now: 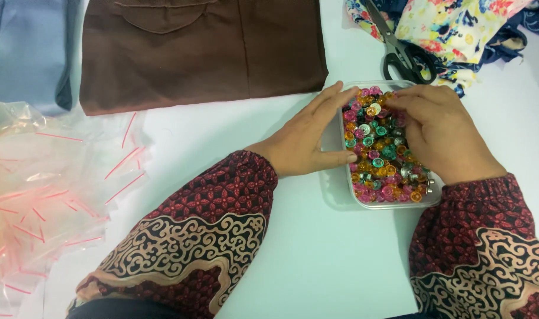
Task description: Sort small pink buttons from a container and place them into small plastic bags.
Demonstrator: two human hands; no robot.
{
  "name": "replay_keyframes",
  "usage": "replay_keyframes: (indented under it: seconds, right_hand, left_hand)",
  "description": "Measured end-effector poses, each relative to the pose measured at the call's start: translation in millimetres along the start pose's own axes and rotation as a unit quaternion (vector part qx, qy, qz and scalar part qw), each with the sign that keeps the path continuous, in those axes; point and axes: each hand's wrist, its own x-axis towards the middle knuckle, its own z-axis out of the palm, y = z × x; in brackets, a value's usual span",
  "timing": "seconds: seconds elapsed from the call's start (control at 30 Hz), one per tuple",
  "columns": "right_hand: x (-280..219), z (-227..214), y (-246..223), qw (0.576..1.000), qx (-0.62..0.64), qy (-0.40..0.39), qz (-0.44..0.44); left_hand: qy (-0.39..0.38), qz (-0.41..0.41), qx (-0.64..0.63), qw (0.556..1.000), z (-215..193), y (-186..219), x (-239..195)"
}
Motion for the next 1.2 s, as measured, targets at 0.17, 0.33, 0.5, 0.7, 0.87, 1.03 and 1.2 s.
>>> replay_keyframes:
  seconds: [0.17,0.33,0.5,0.7,0.87,1.03,1.2]
  right_hand:
    - [-2.0,6.2,5.8,0.998,0.051,-0.005,0.044]
    - [-1.2,7.2,7.4,0.996,0.066,-0.008,0.060]
    - [-0.1,8.9,7.6,0.994,0.096,0.024,0.043]
    - [0.1,6.9,-1.3,0.988,0.123,0.012,0.089]
    - [0.2,1.4,-7.0,0.989,0.130,0.012,0.064]
    - [-4.1,-4.4,-1.1,0.995,0.075,0.053,0.032]
    - [-1.2,-20.5,-23.0,0.999,-0.007,-0.032,0.043]
  left_hand:
    - [0.035,0.016,-0.001,0.999,1.3,-7.3,3.2]
    - [0.032,-0.033,-0.029,0.999,-3.1,-7.9,13.4]
    - [0.035,0.056,-0.016,0.998,-1.8,-17.5,10.7]
    - [0.033,0.016,0.000,0.999,-2.9,-10.4,7.1]
    - [0.053,0.012,0.020,0.998,-1.2,-14.3,4.5]
    - [0.125,0.049,0.082,0.988,2.6,-19.1,5.4]
    - [0.197,0.100,0.199,0.955,9.9,-19.7,8.2]
